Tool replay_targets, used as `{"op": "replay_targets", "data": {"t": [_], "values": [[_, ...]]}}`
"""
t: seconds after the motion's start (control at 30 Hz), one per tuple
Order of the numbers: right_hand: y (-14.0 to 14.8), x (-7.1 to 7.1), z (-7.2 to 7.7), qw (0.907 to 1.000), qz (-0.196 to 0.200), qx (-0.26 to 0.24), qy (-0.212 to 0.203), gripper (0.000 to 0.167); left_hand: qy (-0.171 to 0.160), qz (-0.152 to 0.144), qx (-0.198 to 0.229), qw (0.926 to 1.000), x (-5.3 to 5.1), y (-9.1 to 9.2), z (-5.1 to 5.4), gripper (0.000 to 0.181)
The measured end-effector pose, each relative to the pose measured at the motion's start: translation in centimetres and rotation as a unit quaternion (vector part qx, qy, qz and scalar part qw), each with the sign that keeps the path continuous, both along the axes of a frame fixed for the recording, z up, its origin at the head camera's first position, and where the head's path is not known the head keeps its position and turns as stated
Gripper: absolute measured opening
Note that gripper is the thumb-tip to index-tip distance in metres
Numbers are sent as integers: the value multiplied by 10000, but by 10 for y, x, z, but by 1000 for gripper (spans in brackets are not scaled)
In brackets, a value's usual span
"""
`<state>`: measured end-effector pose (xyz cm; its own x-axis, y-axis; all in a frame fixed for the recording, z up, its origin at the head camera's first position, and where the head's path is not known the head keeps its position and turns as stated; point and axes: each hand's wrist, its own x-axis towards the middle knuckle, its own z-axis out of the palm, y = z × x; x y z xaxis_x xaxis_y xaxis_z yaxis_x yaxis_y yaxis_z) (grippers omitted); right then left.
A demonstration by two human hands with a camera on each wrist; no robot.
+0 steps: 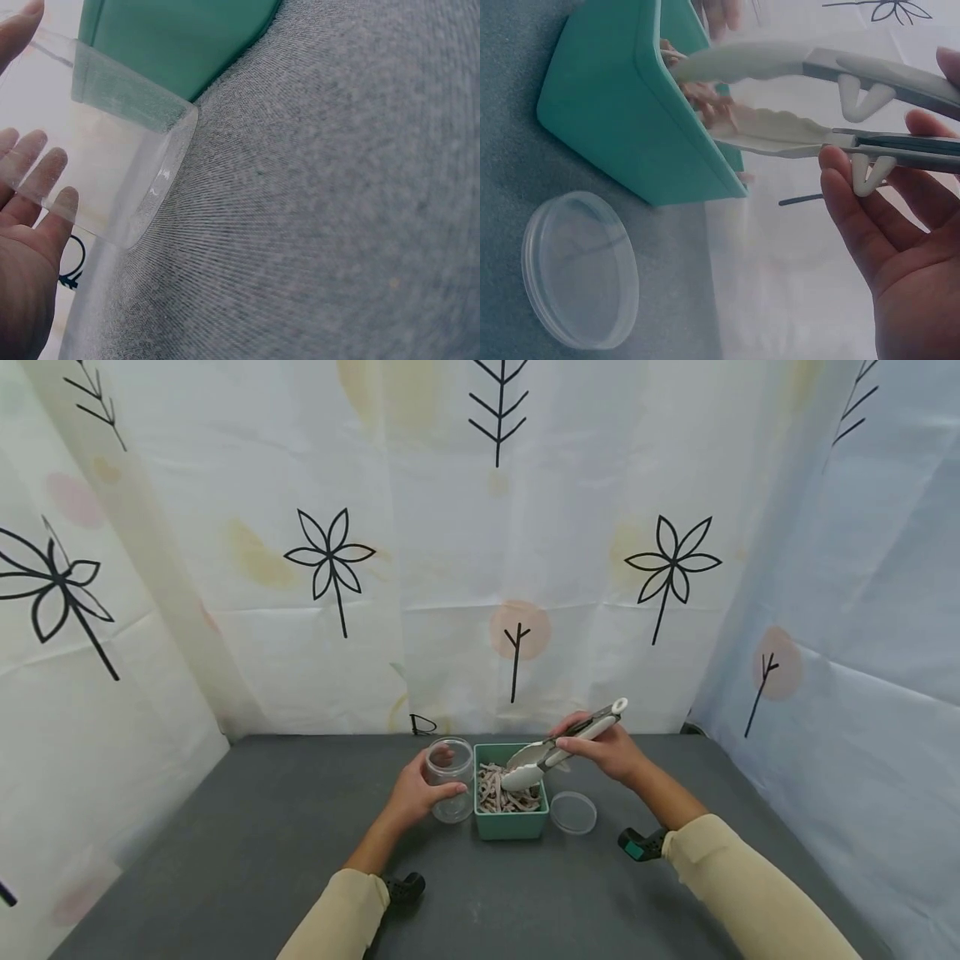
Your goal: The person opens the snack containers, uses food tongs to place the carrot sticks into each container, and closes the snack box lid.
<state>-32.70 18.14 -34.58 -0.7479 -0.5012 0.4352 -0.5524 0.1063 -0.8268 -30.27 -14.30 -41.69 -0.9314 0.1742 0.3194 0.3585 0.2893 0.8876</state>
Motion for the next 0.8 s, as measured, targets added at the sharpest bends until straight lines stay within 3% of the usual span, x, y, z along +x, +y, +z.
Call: {"op": "replay_targets", "data": {"t": [0.07,0.13,0.3,0.53,0.8], "values": [[-5,7,8,9999,-162,44,28,19,8,22,-27,10000,-1,0,-1,67],[-8,12,13,9994,-335,111,38,16,18,63,-15,10000,-8,-1,-9,68],[-6,0,0,9984,-552,69,100,14,9,191,58,9998,-27,-5,-32,70],[-3,-5,-9,9977,-505,-276,350,13,69,248,-34,9997,-29,-6,-36,69],[-6,3,5,9946,-805,-438,479,11,59,153,64,9998,-27,-5,-34,70]]}}
